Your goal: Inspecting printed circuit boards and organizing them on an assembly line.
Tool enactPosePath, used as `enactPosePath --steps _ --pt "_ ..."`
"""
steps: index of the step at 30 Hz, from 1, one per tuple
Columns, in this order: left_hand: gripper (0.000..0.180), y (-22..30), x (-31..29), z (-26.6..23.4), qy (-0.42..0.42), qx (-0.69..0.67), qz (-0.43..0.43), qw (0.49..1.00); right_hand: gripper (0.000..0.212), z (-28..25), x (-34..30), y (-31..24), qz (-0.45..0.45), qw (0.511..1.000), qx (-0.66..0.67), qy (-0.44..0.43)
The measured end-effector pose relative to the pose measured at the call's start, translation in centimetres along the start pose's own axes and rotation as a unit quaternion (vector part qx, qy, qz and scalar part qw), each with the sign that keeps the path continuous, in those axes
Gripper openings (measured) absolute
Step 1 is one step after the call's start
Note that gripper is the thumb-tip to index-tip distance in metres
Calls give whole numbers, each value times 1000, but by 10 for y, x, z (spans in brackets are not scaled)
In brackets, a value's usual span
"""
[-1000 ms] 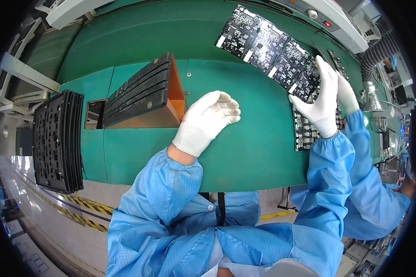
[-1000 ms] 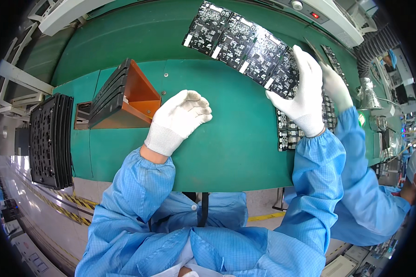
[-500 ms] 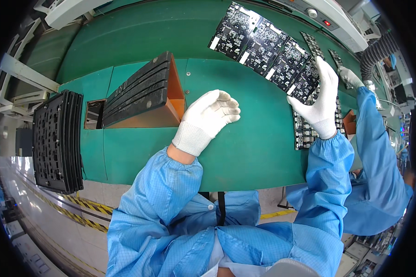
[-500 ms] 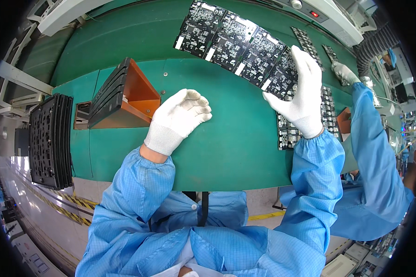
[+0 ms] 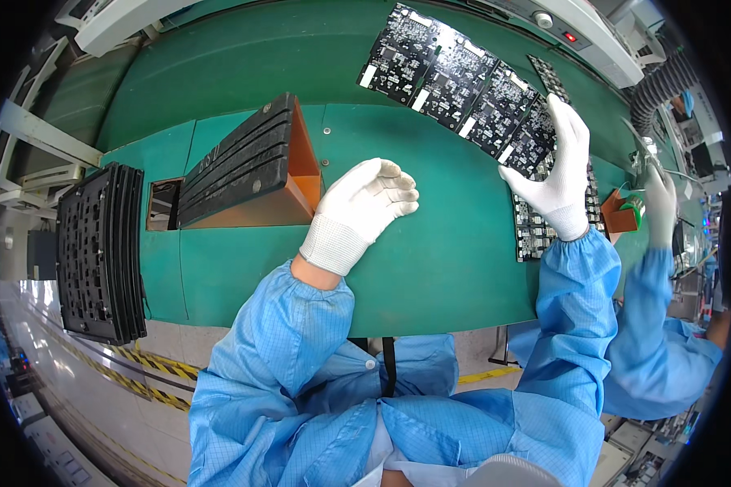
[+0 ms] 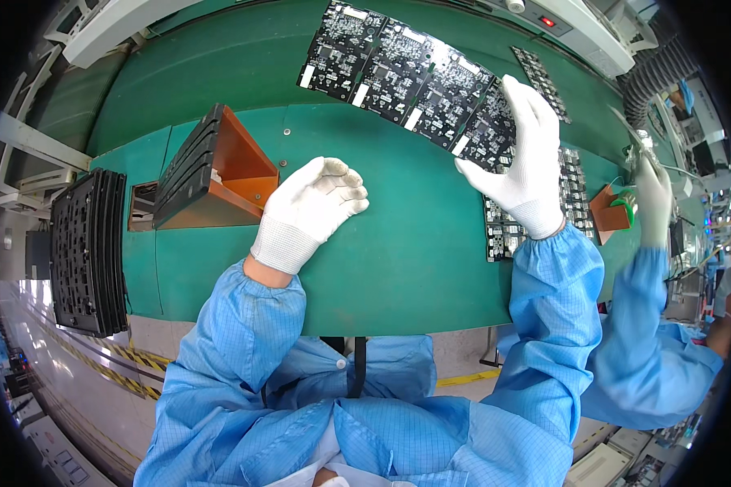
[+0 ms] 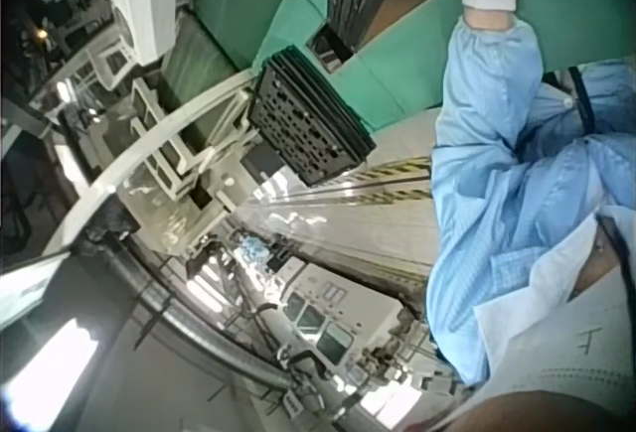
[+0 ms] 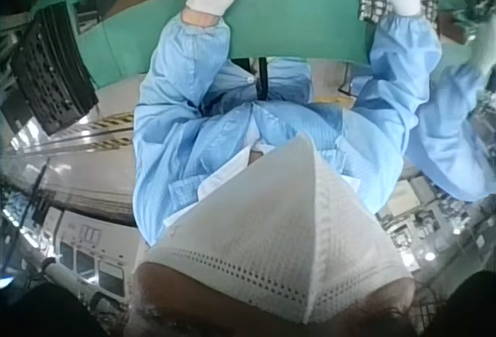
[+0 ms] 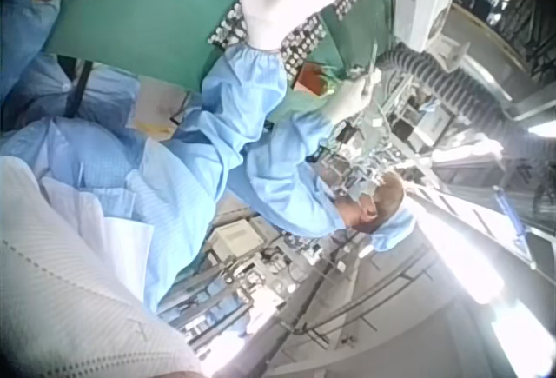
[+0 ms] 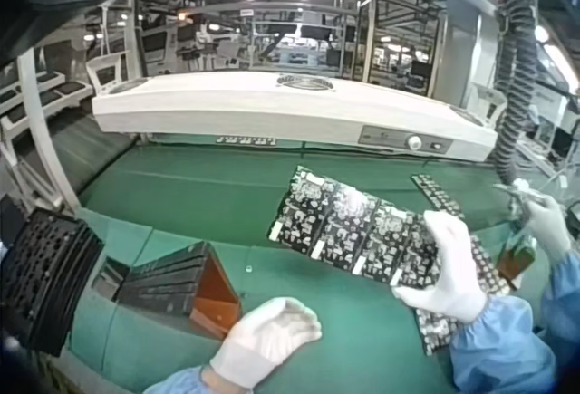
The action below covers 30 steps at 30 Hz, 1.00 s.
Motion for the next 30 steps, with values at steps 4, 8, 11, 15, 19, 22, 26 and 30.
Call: enactPosePath --steps 4,8,11,15,19,22,26,30 --pt "30 0 -1 0 4 -7 -3 1000 102 3 1 0 12 1000 7 10" --pt "30 0 -1 -2 3 -10 -6 1000 102 4 3 0 4 1000 5 10" --pt "31 0 -1 -3 -2 -12 -7 1000 101 3 5 0 10 1000 1 0" --pt "31 0 -2 -2 -2 -7 -7 1000 99 14 13 10 20 1000 4 -15" --pt "30 1 -3 1 17 -11 -5 1000 95 45 33 38 146 987 50 -40" --pt "30 2 -3 3 26 -9 -6 1000 96 73 53 63 287 950 79 -91" --pt "29 2 -3 2 18 -1 -4 1000 104 105 83 89 400 902 39 -158" --pt "29 2 -3 1 -7 39 0 999 120 129 111 98 480 849 88 -205"
Point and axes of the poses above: each hand's wrist, its own x-axis towards the middle knuckle, its own z-axis out of the palm, y = z × x, the point moved 1 cm from there along x, towards the middle knuckle, and after that the axes turned 13 degrees about -y, right-handed, at the moved point
